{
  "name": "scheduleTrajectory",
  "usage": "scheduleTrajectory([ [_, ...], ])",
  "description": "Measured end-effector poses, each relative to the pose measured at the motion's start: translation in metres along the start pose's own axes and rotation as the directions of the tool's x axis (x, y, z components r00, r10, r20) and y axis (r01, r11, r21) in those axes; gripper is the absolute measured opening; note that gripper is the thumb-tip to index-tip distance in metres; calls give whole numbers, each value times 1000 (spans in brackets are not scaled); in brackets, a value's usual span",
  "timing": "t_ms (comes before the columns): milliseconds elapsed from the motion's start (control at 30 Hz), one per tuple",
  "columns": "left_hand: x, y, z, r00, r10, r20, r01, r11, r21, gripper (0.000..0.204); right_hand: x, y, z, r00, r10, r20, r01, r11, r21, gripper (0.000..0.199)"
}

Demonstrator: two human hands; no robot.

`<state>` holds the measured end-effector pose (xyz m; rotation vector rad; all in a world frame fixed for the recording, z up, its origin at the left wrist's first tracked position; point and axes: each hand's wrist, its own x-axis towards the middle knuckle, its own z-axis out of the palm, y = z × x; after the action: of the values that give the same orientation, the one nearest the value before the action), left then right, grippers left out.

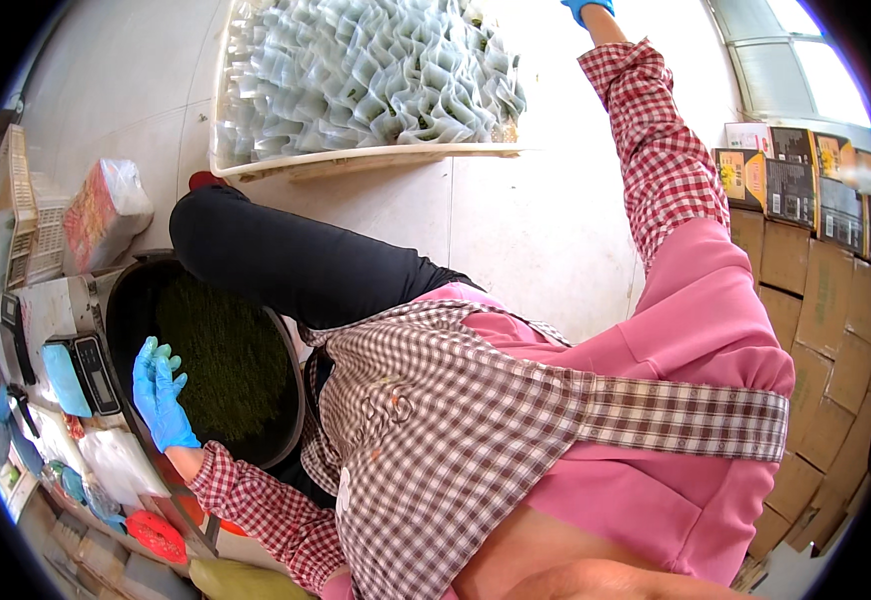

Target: The person scoops green tea leaves from a large black bowl and fills individual tea bags by hand. They place the filled bags into a white tray and repeat the process continuously.

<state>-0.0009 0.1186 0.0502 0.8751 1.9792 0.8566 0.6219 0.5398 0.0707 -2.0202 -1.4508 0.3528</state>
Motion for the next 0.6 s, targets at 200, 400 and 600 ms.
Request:
scheduleTrajectory([
  [200, -16, -28, -32, 986, -145, -77, 148, 988, 32, 48, 39, 85, 65, 952, -155, -262, 28, 901, -433, 26],
  [400, -49, -65, -47, 946, -274, -177, 280, 960, 14, 45, 96, 173, 116, 966, -251, -59, 158, 756, -635, 37],
  [600, -69, -88, -51, 930, -362, -65, 367, 924, 103, 46, 108, 202, 162, 961, 110, 255, 86, 757, -647, 94],
])
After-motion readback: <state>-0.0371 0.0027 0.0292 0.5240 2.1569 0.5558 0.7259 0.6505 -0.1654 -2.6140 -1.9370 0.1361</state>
